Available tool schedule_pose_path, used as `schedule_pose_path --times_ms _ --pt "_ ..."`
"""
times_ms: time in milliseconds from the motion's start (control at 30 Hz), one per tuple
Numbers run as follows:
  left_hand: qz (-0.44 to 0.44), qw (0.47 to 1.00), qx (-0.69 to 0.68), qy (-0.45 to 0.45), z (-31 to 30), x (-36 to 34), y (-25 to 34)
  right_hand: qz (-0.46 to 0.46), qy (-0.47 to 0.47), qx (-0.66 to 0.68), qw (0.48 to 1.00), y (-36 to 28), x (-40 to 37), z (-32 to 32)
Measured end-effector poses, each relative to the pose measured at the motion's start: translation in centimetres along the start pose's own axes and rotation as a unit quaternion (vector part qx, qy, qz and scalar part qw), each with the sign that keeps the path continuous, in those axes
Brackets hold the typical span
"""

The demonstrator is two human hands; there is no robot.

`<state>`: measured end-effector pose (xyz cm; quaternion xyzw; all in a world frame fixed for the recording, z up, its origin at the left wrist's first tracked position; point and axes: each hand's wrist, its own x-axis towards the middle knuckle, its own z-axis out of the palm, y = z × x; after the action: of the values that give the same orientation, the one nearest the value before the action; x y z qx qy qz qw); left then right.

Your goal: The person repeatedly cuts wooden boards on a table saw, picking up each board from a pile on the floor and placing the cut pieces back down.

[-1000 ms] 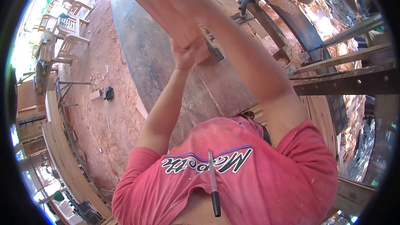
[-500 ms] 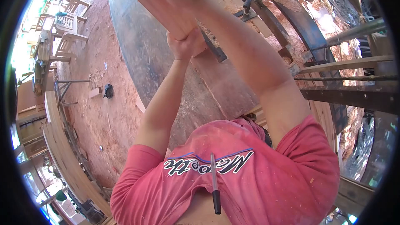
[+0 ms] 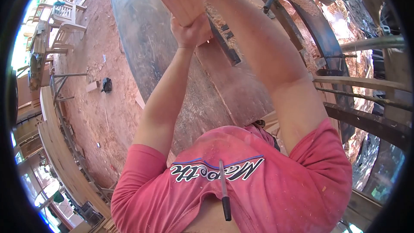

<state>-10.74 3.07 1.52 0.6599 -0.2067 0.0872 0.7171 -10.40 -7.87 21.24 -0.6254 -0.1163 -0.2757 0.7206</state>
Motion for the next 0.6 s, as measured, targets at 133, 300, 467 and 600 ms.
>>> schedule_pose_path --times_ms 133,300,467,600 --pt "0.008 0.999 0.050 0.001 -0.2 0.8 -0.5 -0.015 0.007 -0.028 0.999 0.7 0.8 0.0" --pt "0.024 0.997 0.070 0.020 -0.2 1.3 -0.9 0.004 -0.010 -0.021 1.000 1.1 1.5 -0.2" --pt "0.003 0.996 0.082 0.020 -0.3 1.9 -0.8 -0.006 -0.004 0.006 1.000 1.4 2.0 0.1" --pt "0.031 0.997 0.064 0.020 -0.2 2.7 -1.5 -0.038 -0.017 0.044 0.998 1.9 2.6 0.3"
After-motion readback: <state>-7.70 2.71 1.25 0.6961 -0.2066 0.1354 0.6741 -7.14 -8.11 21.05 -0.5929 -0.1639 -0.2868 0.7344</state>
